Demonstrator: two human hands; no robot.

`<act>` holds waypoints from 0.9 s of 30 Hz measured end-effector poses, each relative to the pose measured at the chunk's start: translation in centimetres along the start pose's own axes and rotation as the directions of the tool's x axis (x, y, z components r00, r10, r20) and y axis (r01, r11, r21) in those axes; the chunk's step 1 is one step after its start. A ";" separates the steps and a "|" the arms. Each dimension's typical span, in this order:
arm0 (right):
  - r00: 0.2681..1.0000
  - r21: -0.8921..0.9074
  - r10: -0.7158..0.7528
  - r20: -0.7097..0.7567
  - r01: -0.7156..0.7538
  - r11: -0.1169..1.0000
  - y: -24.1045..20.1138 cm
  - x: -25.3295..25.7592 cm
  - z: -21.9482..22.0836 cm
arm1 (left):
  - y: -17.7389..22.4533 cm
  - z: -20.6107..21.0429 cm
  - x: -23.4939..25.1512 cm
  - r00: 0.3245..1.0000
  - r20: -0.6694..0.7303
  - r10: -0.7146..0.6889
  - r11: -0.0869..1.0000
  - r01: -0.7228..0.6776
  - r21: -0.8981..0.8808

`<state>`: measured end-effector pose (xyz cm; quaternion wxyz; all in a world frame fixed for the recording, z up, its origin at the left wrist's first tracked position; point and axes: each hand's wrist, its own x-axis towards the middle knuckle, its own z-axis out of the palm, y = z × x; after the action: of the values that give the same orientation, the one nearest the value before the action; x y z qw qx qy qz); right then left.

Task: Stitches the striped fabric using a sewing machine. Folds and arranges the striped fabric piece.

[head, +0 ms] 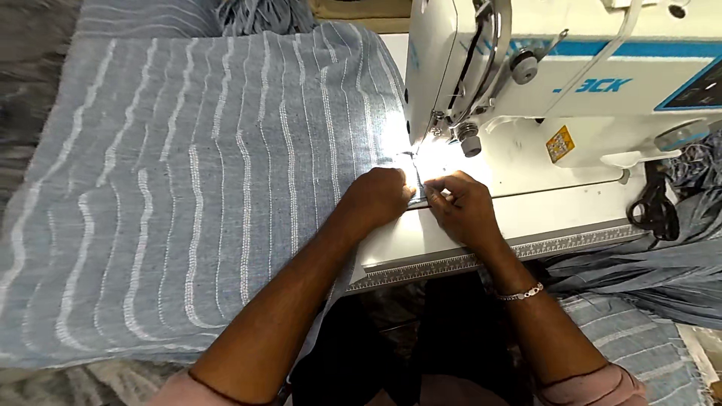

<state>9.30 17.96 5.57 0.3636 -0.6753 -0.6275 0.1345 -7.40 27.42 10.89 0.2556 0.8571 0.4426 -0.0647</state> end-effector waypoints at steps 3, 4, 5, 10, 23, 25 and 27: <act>0.998 -0.089 -0.066 -0.002 0.066 0.994 -0.3 -0.3 0.3 | 0.5 0.2 0.2 0.999 -0.005 -0.036 0.999 0.036 0.029; 0.997 -0.123 -0.078 -0.002 0.077 0.989 -0.6 -0.3 0.4 | 0.8 0.3 0.1 0.998 -0.014 -0.056 0.997 0.056 0.046; 0.996 -0.151 -0.087 0.006 0.087 0.985 -0.8 -0.3 0.4 | 1.1 0.5 -0.2 0.996 -0.045 -0.074 0.994 0.078 0.074; 0.988 -0.345 -0.095 0.120 0.131 0.929 -1.6 0.9 0.1 | -0.7 1.8 -0.3 0.931 -0.334 -0.144 0.969 0.202 0.144; 0.895 -0.649 0.437 -0.094 -0.388 0.655 5.4 -2.6 -17.3 | -3.5 1.2 4.2 0.894 -0.393 -0.215 0.960 0.267 0.082; 0.836 -0.724 0.549 -0.017 -0.389 0.570 7.8 -3.5 -16.8 | -3.4 1.4 4.0 0.896 -0.398 -0.196 0.969 0.238 0.060; 0.802 -0.733 0.595 0.061 -0.369 0.572 8.3 -3.3 -17.2 | -3.7 1.5 2.9 0.904 -0.404 -0.139 0.987 0.158 0.013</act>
<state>25.93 9.75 11.17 -0.0657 -0.8774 -0.4671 0.0872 -8.46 30.53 7.20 0.1339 0.8215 0.5479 0.0833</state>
